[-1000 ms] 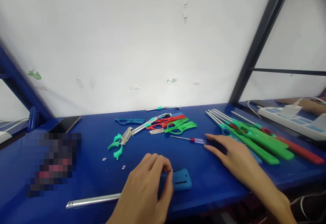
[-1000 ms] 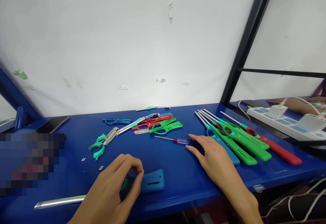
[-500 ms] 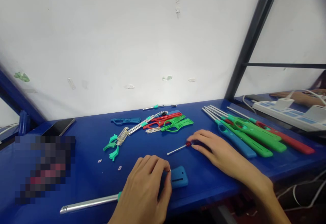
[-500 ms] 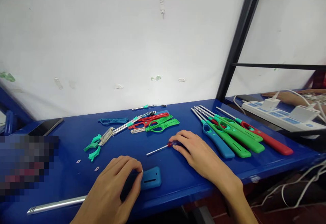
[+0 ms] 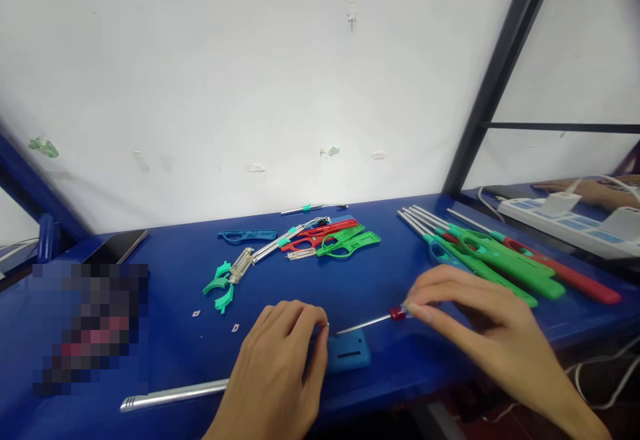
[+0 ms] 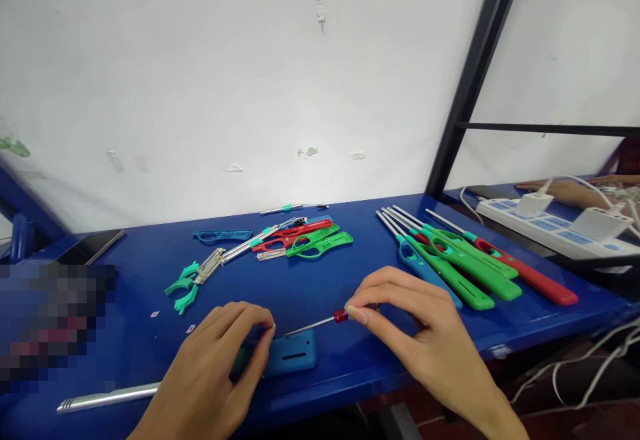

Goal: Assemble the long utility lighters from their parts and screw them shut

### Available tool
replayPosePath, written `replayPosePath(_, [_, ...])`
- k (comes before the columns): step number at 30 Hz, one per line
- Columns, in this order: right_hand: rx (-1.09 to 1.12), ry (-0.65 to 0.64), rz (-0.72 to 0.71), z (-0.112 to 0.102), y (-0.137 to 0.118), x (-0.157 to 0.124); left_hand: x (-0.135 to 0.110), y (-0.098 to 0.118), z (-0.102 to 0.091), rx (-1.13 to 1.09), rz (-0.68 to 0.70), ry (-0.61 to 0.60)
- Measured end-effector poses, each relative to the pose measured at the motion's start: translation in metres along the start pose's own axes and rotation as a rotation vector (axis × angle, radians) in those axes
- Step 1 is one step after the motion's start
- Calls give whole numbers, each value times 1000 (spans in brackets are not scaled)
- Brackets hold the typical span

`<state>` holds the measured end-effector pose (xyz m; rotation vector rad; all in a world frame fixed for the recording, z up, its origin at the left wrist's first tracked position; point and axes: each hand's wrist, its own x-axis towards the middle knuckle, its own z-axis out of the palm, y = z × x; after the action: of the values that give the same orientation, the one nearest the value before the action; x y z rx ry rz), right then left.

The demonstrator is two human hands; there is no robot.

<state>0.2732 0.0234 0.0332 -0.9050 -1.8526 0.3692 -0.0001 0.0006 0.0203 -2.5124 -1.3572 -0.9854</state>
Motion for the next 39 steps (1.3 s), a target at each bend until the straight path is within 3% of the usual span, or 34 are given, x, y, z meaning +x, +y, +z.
replayPosePath(9, [1, 128, -36, 1, -5, 0, 1, -2, 3, 62, 44, 23])
replayPosePath(31, [-26, 121, -42, 2, -7, -1, -1, 2, 1, 4, 81, 52])
replayPosePath(35, [-23, 218, -9, 4, -12, -4, -1, 2, 2, 44, 121, 47])
replayPosePath(39, [136, 303, -60, 14, -30, 0, -2, 4, 4, 28, 135, 56])
